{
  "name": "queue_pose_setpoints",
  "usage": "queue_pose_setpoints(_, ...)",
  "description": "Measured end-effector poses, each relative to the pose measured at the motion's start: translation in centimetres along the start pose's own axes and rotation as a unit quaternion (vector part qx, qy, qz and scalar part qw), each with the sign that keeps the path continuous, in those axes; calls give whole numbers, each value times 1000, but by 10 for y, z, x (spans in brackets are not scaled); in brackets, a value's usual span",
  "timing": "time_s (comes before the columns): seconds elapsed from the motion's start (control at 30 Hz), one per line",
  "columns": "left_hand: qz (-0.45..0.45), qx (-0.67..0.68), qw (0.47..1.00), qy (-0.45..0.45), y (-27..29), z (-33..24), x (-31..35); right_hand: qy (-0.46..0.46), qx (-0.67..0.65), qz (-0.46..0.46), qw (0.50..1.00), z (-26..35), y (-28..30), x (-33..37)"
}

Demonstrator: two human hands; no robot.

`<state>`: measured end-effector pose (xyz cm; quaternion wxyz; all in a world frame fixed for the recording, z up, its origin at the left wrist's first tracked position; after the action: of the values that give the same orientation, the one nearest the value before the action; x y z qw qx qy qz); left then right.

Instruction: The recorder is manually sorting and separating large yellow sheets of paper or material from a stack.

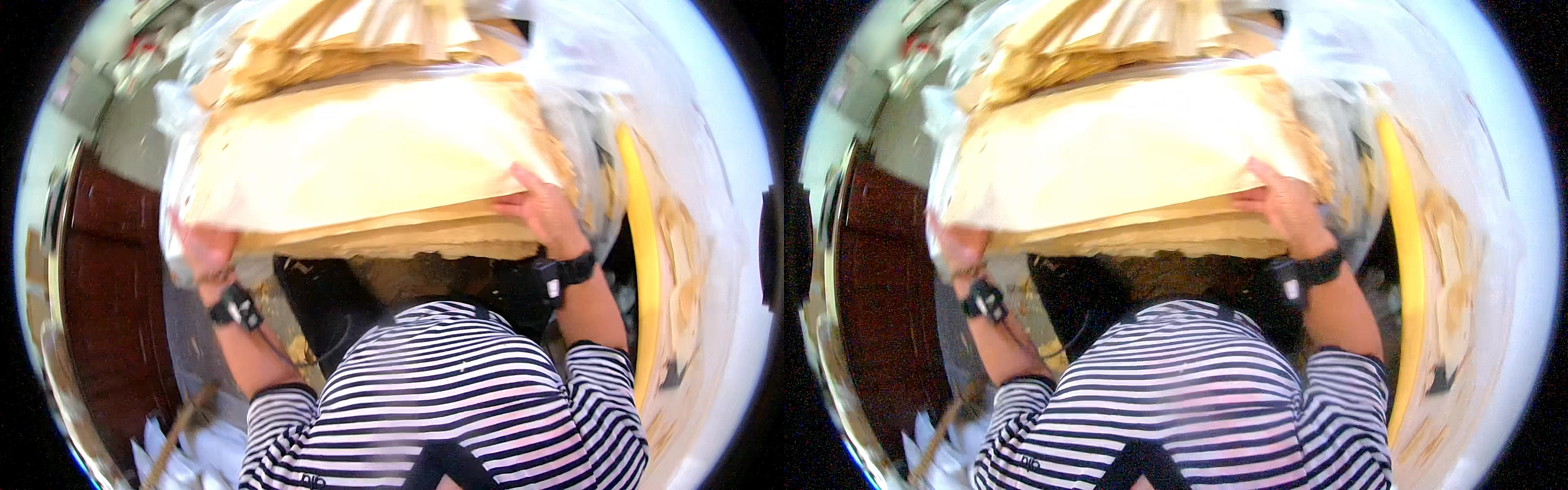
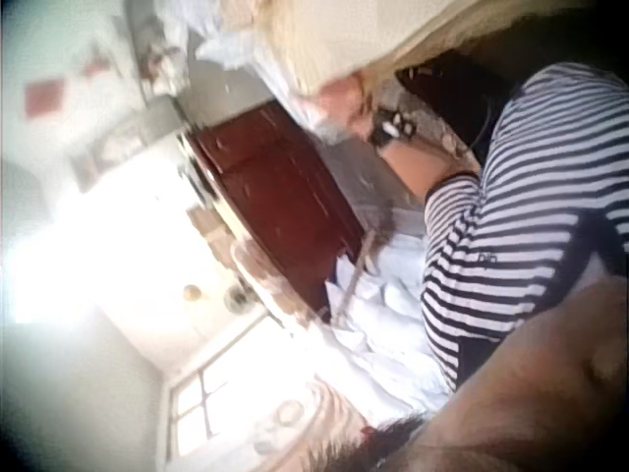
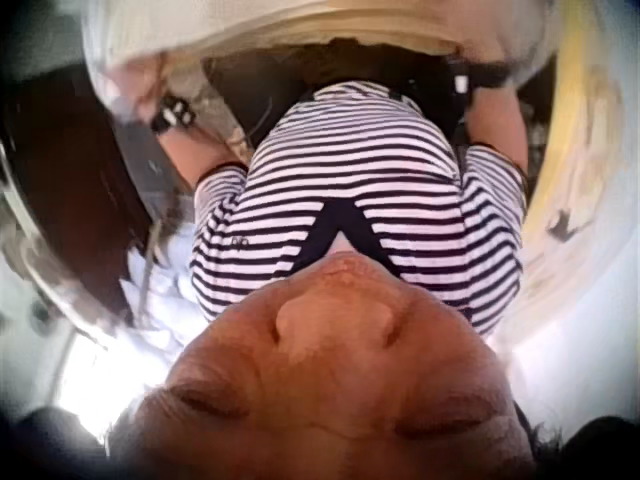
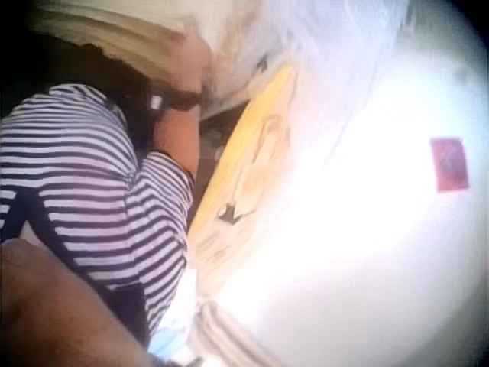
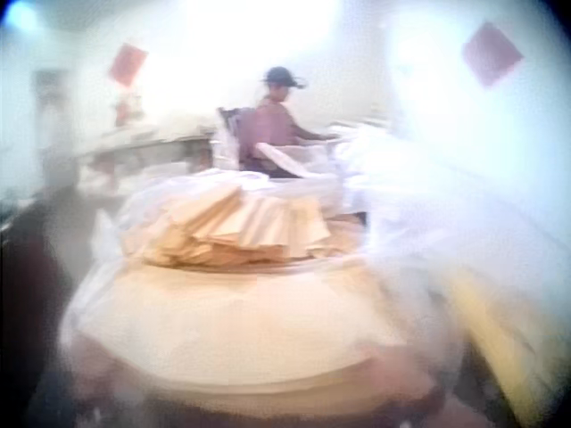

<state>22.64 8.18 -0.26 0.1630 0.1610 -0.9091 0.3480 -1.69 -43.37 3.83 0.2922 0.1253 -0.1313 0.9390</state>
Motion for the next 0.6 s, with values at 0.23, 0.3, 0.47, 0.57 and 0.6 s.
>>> queue_pose_setpoints(0.23,2,-298,951,-81,46,-11,11,35,-321,-39,946,-12,42,-7)
queue_pose_setpoints(0.3,1,-293,951,-102,70,-23,-1,41,-278,-124,952,3,53,36)
queue_pose_setpoints(0.47,-63,-388,895,-211,74,-40,-22,189,46,-204,959,46,116,112)
queue_pose_setpoints(0.57,-35,-496,842,-208,61,-34,-54,363,336,-368,787,106,174,184)
queue_pose_setpoints(0.6,-20,-510,818,-265,111,-71,-119,355,424,-408,727,118,189,199)
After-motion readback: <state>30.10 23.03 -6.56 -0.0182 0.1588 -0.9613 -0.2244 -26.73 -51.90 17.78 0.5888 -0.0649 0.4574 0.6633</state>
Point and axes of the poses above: each hand's wrist, its own x-axis away from the middle knuckle, its own y-axis out of the back of the hand, z = x × y, the point moved 8 cm from there along -x, towards the middle knuckle, and after that the axes turned 9 degrees about -z, right-handed, at the moved point
